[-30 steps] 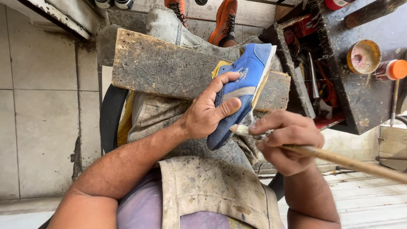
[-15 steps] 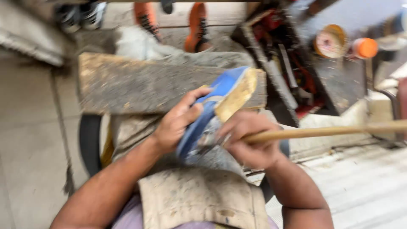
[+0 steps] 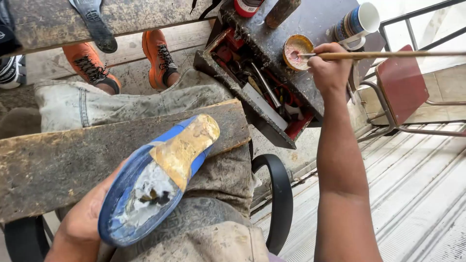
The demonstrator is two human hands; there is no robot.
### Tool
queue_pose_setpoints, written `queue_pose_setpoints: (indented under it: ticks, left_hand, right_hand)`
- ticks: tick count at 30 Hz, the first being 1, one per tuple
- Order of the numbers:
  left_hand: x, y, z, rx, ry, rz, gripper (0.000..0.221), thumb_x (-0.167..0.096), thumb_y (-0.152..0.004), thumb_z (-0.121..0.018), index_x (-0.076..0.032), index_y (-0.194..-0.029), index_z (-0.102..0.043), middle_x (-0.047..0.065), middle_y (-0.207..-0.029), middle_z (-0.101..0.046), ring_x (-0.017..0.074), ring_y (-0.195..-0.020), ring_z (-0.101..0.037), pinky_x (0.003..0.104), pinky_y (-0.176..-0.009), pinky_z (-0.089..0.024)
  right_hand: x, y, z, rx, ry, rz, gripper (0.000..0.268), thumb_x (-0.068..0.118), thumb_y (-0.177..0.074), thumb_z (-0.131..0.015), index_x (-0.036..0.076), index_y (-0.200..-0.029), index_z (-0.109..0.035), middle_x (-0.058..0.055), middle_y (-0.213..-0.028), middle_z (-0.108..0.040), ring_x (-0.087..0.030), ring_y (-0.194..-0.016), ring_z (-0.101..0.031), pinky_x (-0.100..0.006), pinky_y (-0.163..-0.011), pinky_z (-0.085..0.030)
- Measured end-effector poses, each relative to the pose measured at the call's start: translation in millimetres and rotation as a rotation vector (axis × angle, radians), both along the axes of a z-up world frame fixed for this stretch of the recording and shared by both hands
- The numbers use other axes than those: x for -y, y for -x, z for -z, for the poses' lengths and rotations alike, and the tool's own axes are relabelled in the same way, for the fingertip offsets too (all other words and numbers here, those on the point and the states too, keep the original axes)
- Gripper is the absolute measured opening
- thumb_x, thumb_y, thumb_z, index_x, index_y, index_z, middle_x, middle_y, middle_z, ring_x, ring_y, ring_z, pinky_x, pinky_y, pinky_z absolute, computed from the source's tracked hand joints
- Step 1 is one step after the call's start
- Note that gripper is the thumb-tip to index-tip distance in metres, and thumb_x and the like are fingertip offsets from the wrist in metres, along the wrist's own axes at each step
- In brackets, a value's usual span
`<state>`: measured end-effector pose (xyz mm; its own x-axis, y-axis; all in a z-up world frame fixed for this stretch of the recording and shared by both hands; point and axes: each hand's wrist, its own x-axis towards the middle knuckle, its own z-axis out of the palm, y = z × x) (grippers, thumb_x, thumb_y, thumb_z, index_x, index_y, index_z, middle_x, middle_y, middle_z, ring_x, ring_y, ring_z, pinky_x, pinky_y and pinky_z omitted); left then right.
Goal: Apply adhesive to the sole of a blue shoe using a brush at a repair bench
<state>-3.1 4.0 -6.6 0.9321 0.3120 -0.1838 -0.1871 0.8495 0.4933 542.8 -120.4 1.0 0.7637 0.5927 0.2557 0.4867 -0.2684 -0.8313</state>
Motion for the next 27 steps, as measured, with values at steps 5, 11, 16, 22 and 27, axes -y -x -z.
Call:
queue_pose_setpoints:
  ticks: [5,11,16,22,27]
  left_hand:
    - [-9,7,11,-0.509,-0.497,0.052,0.092,-0.013,-0.064,-0.084,-0.012,-0.149,-0.048,0.001,-0.153,-0.056,0.0125,-0.143,-0.048,0.032,-0.127,-0.025]
    - [-23,-12,-5,-0.643,-1.144,-0.101,0.127,-0.025,-0.048,-0.093,-0.008,-0.157,-0.03,0.006,-0.159,-0.044,0.0184,-0.146,-0.041,0.034,-0.126,-0.021]
    - [-26,-35,-28,-0.57,-1.209,-0.304,0.121,-0.02,-0.05,-0.092,-0.002,-0.154,-0.032,0.015,-0.155,-0.047,0.0266,-0.142,-0.047,0.039,-0.126,-0.03]
    - [-34,-44,-21,-0.426,-1.26,-0.418,0.107,-0.034,-0.06,-0.095,-0.004,-0.147,-0.041,0.013,-0.149,-0.051,0.025,-0.139,-0.052,0.038,-0.122,-0.035]
    - [-45,-54,-33,-0.088,-1.295,-0.384,0.109,-0.036,-0.067,-0.096,-0.007,-0.15,-0.031,0.019,-0.144,-0.056,0.0349,-0.136,-0.058,0.048,-0.118,-0.056]
  right_hand:
    - [-12,-38,44,0.161,0.233,0.043,0.015,0.007,-0.08,-0.07,0.016,-0.091,-0.073,0.003,-0.081,-0.066,-0.007,-0.069,-0.057,-0.02,-0.063,-0.051]
    - [-20,-21,20,-0.103,0.01,0.149,0.018,-0.001,-0.085,-0.069,0.01,-0.097,-0.061,-0.006,-0.081,-0.063,-0.012,-0.06,-0.063,-0.023,-0.053,-0.06]
    - [-3,-42,53,-0.304,-0.246,0.213,0.021,0.001,-0.097,-0.069,0.013,-0.104,-0.053,-0.007,-0.078,-0.057,-0.013,-0.046,-0.055,-0.025,-0.033,-0.042]
    - [19,-61,100,0.094,-0.317,0.246,0.014,0.002,-0.09,-0.077,0.008,-0.101,-0.083,-0.004,-0.079,-0.074,-0.013,-0.062,-0.064,-0.025,-0.056,-0.049]
    - [17,91,-27,-0.6,-0.678,0.127,0.032,0.032,-0.081,-0.064,0.005,-0.096,-0.074,-0.008,-0.089,-0.065,-0.016,-0.068,-0.053,-0.036,-0.072,-0.056]
